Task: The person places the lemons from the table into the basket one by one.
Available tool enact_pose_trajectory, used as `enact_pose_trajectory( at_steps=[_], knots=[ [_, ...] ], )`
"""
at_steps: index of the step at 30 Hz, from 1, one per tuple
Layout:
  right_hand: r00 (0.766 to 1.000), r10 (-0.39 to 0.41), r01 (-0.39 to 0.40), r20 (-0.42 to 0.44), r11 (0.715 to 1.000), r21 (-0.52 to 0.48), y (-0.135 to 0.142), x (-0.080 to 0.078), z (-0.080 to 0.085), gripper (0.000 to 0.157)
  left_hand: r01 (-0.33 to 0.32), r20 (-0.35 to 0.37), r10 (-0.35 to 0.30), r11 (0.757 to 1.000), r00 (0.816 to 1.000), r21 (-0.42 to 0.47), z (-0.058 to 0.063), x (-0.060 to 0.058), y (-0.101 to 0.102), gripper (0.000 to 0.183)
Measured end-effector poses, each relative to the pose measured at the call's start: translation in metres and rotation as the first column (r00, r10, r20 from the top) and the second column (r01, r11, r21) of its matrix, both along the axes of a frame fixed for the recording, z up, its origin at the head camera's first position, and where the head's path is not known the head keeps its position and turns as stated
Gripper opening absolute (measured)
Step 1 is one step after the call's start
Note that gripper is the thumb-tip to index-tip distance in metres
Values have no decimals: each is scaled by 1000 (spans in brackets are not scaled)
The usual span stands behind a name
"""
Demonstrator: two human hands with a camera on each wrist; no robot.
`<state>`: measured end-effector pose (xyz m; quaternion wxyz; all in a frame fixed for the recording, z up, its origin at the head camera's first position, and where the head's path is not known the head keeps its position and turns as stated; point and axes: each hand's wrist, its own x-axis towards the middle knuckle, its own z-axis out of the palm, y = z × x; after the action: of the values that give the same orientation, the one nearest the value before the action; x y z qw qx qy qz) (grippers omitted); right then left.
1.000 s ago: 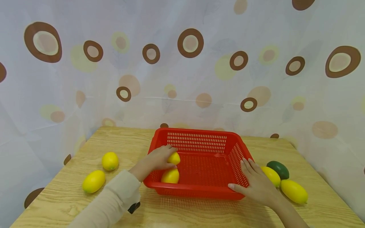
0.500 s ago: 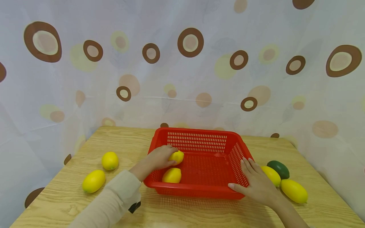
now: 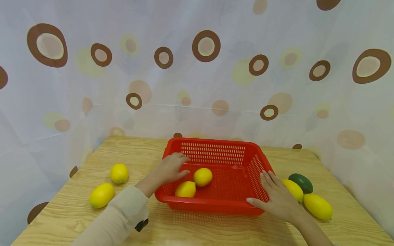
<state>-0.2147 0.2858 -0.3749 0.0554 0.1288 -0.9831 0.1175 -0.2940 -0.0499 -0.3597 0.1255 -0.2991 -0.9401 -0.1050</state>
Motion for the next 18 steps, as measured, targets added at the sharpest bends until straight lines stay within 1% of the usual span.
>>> enact_pose_trajectory(
  at_steps=[6,9,12,15,18],
  knots=[
    [1000,-4,4,3,1000,5,0,0,0,99,-4,-134,11,999,991,47,-1,0,-6,39],
    [1000,-5,5,3,1000,7,0,0,0,99,0,-199,13,998,980,66,-3,-1,-9,37],
    [1000,-4,4,0,1000,8,0,0,0,99,7,-262,18,996,965,94,-4,-2,-12,36],
    [1000,0,0,-4,1000,5,0,0,0,98,1,-294,37,992,955,128,-4,-2,-15,36],
    [1000,1,-1,-5,1000,4,0,-1,0,98,-28,-292,72,988,954,154,-4,-3,-19,37]
  ],
)
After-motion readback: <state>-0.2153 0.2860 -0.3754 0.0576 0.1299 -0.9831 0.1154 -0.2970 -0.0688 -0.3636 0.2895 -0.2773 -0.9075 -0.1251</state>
